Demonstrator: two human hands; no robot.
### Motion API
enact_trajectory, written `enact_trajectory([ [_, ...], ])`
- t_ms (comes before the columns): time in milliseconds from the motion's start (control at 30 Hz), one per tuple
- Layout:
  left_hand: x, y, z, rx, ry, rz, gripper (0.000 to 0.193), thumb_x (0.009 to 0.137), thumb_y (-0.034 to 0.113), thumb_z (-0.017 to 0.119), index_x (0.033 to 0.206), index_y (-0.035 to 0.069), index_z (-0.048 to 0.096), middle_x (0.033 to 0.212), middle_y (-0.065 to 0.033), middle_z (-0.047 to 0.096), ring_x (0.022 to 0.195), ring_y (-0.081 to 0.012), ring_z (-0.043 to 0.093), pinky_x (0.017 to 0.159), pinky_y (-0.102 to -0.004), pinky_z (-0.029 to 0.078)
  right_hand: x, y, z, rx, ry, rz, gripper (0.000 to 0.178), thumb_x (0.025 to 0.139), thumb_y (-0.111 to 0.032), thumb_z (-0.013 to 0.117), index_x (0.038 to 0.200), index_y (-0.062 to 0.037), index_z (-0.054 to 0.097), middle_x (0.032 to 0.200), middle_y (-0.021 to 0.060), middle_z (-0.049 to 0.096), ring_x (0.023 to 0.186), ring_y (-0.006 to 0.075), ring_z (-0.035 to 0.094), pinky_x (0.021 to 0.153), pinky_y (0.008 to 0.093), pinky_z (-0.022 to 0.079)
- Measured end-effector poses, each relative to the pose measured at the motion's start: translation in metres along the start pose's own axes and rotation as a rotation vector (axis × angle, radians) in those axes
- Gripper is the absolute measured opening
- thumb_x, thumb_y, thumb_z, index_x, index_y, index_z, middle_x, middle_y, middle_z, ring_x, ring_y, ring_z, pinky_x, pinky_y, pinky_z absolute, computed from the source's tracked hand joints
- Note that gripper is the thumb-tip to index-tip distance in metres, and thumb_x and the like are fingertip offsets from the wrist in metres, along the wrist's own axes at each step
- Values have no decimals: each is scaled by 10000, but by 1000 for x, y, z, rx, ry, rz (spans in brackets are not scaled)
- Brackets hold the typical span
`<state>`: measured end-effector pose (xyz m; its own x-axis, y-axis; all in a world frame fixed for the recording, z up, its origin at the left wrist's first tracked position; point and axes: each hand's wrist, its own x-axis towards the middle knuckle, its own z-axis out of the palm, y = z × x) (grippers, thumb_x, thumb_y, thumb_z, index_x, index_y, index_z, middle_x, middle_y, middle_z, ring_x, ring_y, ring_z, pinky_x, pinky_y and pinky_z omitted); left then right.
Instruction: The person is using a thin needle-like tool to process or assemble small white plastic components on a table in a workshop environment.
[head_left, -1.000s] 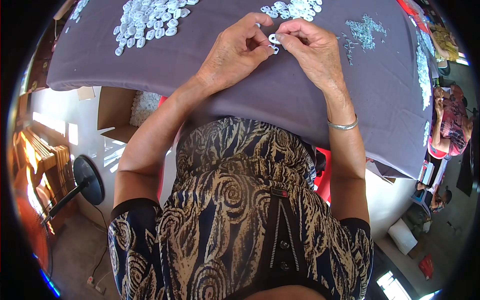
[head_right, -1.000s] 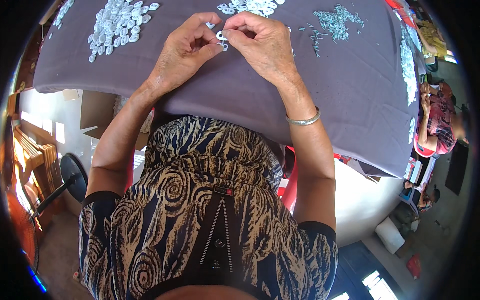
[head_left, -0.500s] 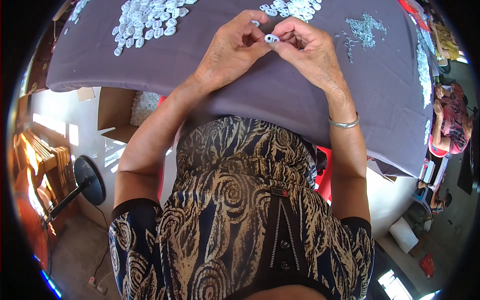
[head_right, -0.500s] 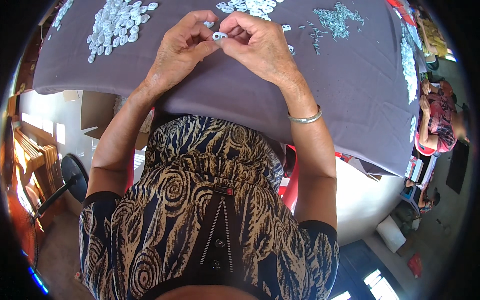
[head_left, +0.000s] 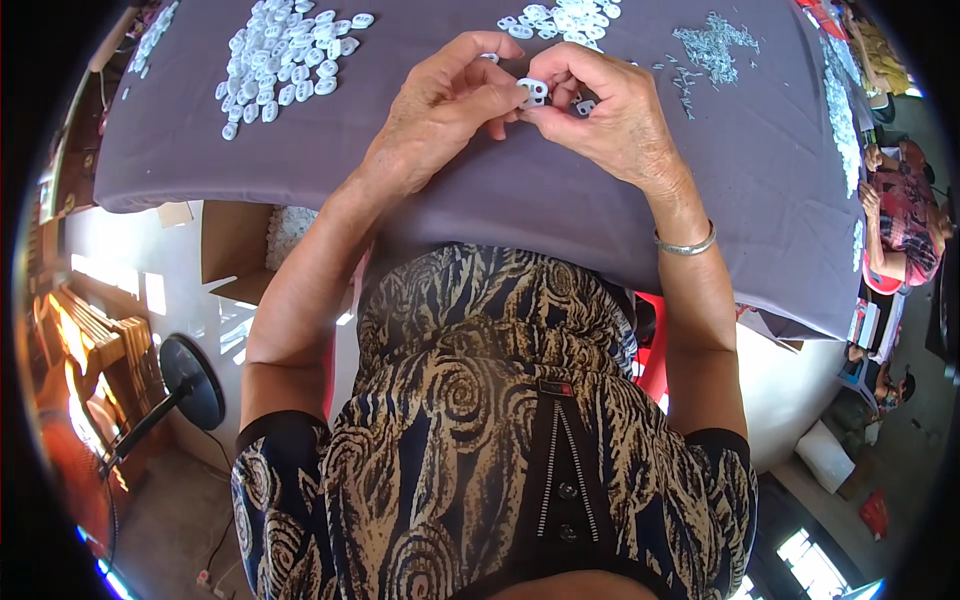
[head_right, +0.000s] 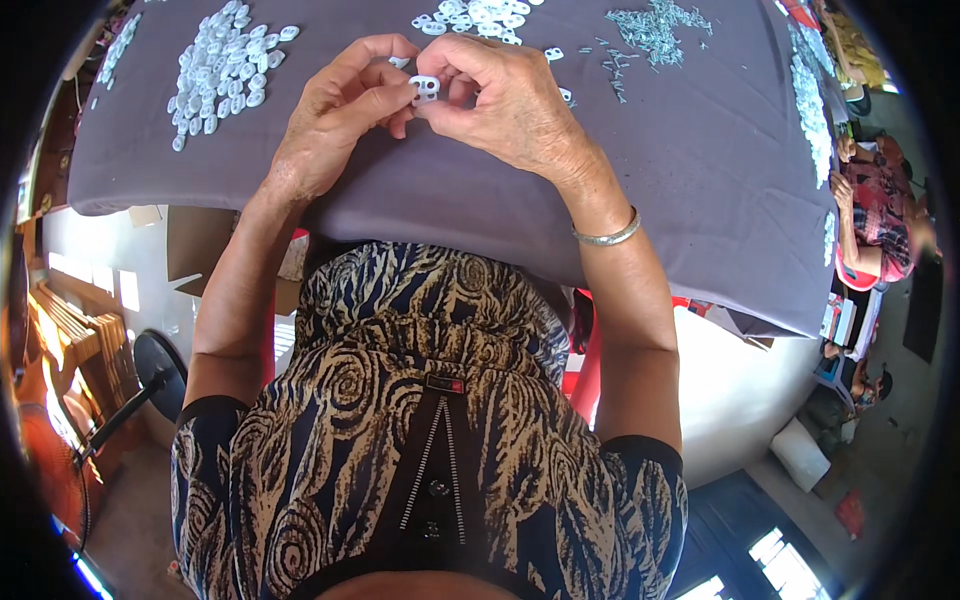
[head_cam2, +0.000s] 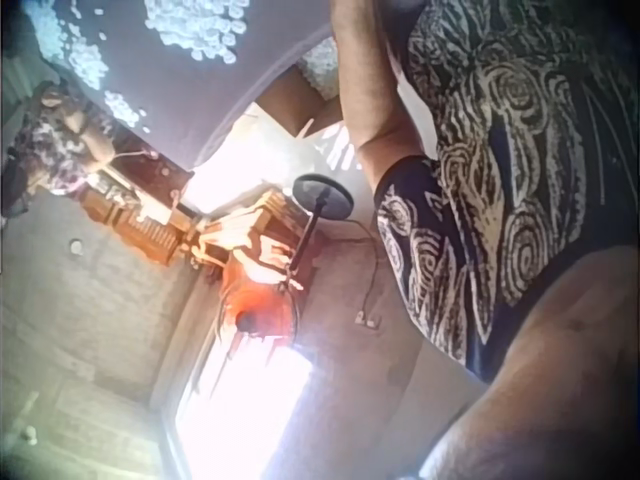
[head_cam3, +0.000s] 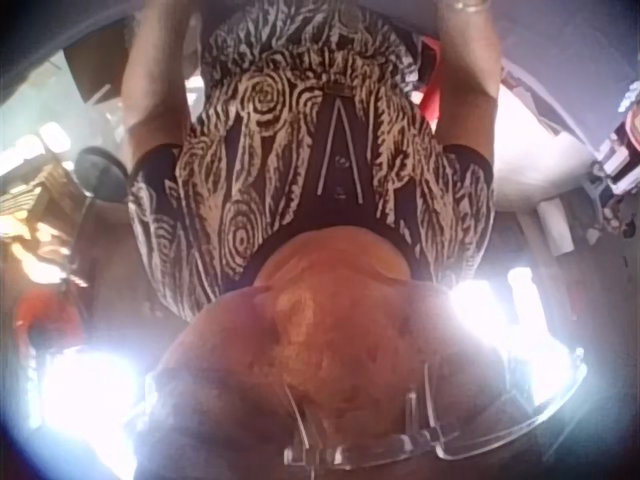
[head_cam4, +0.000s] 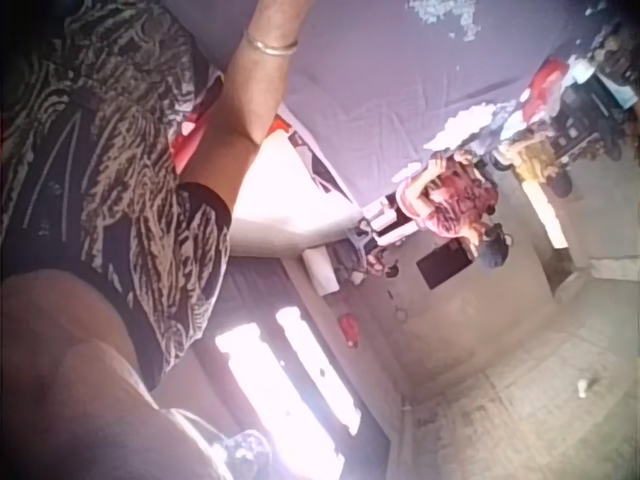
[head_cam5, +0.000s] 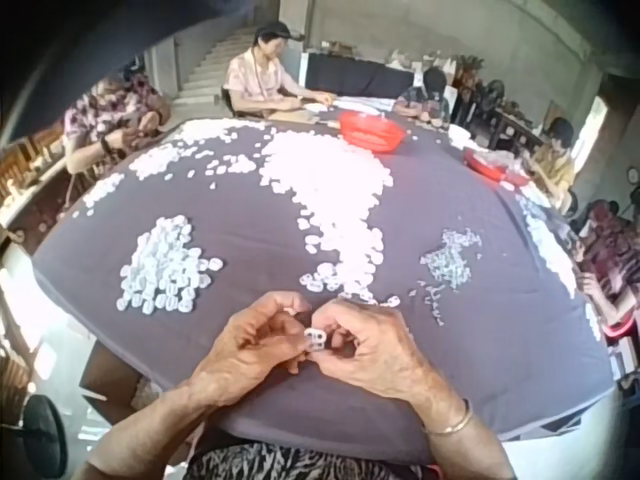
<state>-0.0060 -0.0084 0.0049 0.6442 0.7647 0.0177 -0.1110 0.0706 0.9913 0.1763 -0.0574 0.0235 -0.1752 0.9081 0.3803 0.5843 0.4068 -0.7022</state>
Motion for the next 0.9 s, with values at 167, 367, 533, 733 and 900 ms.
enact_trajectory([
  [167,2,2,3,56,13,11,281,903,100,586,1168,26,529,804,-9,578,686,-100,533,668,-244,448,0,3,3,-21,40,-91,198,688,-16,683,855,-56,585,696,19,582,569,95,558,525,256,473],
  [367,1,-10,5,78,67,97,248,908,90,581,1141,18,537,792,-3,593,660,-87,530,661,-219,450,0,2,4,-65,18,-49,247,684,12,706,904,-46,609,781,-1,613,623,79,581,562,227,484],
  [533,1,-12,11,14,126,113,233,906,82,583,1127,19,540,802,-1,604,657,-75,517,649,-206,444,0,3,3,-158,14,-132,253,685,-9,704,910,-56,598,773,11,590,587,99,563,539,242,481],
  [733,-1,-13,12,109,141,95,257,906,74,577,1150,21,515,809,-4,607,669,-69,506,636,-198,439,-1,1,5,-227,18,-166,250,690,-40,716,910,-70,601,754,13,564,558,110,524,517,260,463],
  [900,-2,-13,17,40,148,94,289,910,55,564,1182,12,477,801,-16,602,670,-67,508,631,-205,444,-2,1,5,-281,9,-187,273,691,-88,743,923,-63,601,766,23,555,591,134,539,536,278,474],
])
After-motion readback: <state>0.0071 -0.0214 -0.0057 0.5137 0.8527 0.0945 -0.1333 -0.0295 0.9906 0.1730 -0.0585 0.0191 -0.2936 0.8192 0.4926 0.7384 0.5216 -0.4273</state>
